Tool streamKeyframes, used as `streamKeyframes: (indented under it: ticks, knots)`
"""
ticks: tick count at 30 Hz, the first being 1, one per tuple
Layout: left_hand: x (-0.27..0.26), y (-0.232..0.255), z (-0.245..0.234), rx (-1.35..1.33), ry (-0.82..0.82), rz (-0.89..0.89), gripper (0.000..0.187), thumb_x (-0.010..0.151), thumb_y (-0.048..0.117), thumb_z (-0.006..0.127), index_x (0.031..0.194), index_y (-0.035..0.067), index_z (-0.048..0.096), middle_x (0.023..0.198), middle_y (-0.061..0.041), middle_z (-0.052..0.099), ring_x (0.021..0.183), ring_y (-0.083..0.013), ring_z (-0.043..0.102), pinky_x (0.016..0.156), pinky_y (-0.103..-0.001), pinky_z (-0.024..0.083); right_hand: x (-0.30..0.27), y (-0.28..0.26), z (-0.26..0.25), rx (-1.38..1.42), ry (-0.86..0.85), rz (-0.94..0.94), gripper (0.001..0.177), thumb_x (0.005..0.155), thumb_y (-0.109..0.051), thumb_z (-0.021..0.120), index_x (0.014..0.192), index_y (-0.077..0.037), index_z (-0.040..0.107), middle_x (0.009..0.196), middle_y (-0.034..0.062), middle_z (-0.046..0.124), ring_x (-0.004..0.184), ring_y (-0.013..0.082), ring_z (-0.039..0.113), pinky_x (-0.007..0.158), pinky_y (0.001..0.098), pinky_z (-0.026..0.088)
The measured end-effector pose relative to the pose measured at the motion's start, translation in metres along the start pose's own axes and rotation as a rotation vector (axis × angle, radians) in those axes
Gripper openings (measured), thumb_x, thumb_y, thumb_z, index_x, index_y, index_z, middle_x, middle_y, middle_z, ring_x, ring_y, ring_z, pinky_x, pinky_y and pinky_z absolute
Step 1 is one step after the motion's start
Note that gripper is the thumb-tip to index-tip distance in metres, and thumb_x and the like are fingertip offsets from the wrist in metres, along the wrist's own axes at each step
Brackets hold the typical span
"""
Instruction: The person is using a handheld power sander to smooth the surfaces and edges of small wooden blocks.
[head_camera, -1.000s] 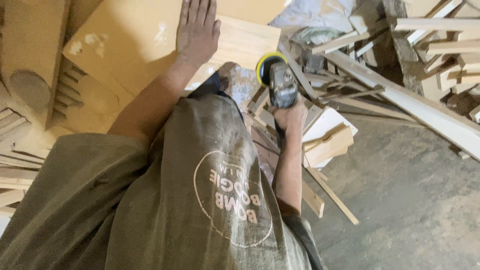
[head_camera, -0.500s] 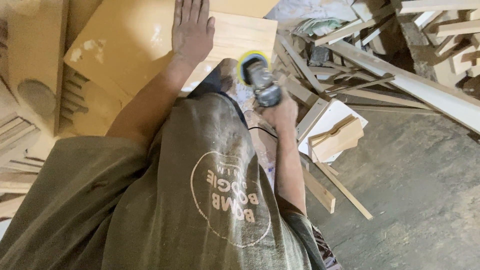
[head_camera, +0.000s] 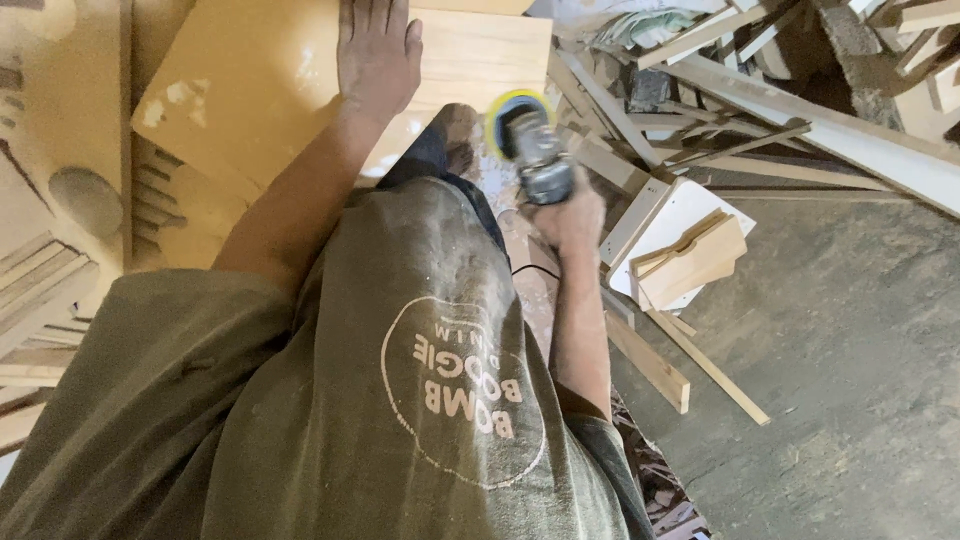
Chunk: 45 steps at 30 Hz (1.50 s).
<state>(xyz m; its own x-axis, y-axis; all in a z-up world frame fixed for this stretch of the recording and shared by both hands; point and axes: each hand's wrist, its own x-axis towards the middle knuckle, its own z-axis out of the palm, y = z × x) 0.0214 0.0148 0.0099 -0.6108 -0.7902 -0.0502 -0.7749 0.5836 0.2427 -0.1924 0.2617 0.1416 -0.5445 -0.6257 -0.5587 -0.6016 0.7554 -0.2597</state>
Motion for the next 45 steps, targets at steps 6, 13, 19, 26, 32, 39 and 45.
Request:
streamKeyframes:
  ticks: [6,13,19,26,32,39,45]
  knots:
    - [-0.001,0.0,-0.006,0.027,0.138,0.058,0.047,0.116,0.029,0.067,0.151,0.003,0.051,0.145,-0.024,0.058,0.127,-0.0459,0.056,0.11,-0.055,0.04,0.002,0.028,-0.024,0.172,0.137,0.393,0.093,0.055,-0.042,0.097,0.139,-0.017,0.065,0.12,0.0129,0.078,0.109,0.0342,0.073,0.096,0.041,0.056]
    - [-0.001,0.039,-0.029,-0.124,-0.146,0.097,0.069,0.112,0.04,0.061,0.163,-0.001,0.039,0.163,-0.026,0.035,0.149,-0.0434,0.025,0.121,-0.064,0.013,-0.035,0.042,-0.01,0.62,0.176,0.559,0.051,0.061,-0.028,0.084,0.109,-0.011,0.077,0.097,0.0026,0.078,0.082,0.0159,0.07,0.072,0.0335,0.058]
    - [-0.01,0.074,-0.008,0.199,-0.27,0.412,0.093,0.092,0.051,0.051,0.171,0.011,0.021,0.178,-0.02,0.002,0.164,-0.0394,-0.003,0.129,-0.064,-0.006,-0.055,0.055,0.024,0.992,0.168,0.568,0.033,0.069,-0.008,0.081,0.101,-0.005,0.074,0.089,0.0038,0.074,0.075,0.0168,0.067,0.063,0.0338,0.055]
    - [0.035,0.048,-0.043,-0.037,0.188,0.572,0.039,0.078,0.018,0.072,0.117,0.018,0.067,0.074,0.001,0.066,0.059,-0.0206,0.066,0.042,-0.038,0.049,-0.065,0.07,0.038,1.096,0.165,0.413,0.03,0.07,-0.004,0.082,0.099,-0.004,0.076,0.092,0.0065,0.078,0.077,0.0181,0.07,0.067,0.0346,0.059]
    - [0.074,0.024,-0.013,-0.092,-0.184,0.416,0.038,0.098,0.034,0.08,0.127,0.011,0.069,0.108,-0.019,0.072,0.1,-0.0401,0.07,0.075,-0.053,0.053,-0.05,0.051,0.027,0.7,0.134,0.458,0.046,0.06,-0.025,0.089,0.102,-0.01,0.076,0.091,0.001,0.076,0.077,0.0128,0.067,0.068,0.0334,0.058]
    - [0.035,-0.009,-0.032,0.383,0.1,0.237,0.015,0.082,0.019,0.07,0.081,0.032,0.064,0.069,0.008,0.064,0.058,-0.0145,0.065,0.043,-0.033,0.039,-0.033,-0.001,0.008,0.259,0.067,0.37,0.064,0.057,-0.043,0.082,0.113,-0.014,0.073,0.102,0.0066,0.076,0.093,0.0291,0.071,0.085,0.04,0.054]
    - [-0.002,-0.03,-0.005,-0.083,-0.054,-0.164,0.052,0.121,0.036,0.037,0.16,0.001,0.04,0.159,-0.024,0.048,0.144,-0.0399,0.043,0.121,-0.053,0.027,-0.017,-0.036,0.0,0.076,-0.012,0.243,0.071,0.059,-0.041,0.083,0.122,-0.013,0.065,0.111,0.0185,0.076,0.105,0.0443,0.069,0.089,0.049,0.054]
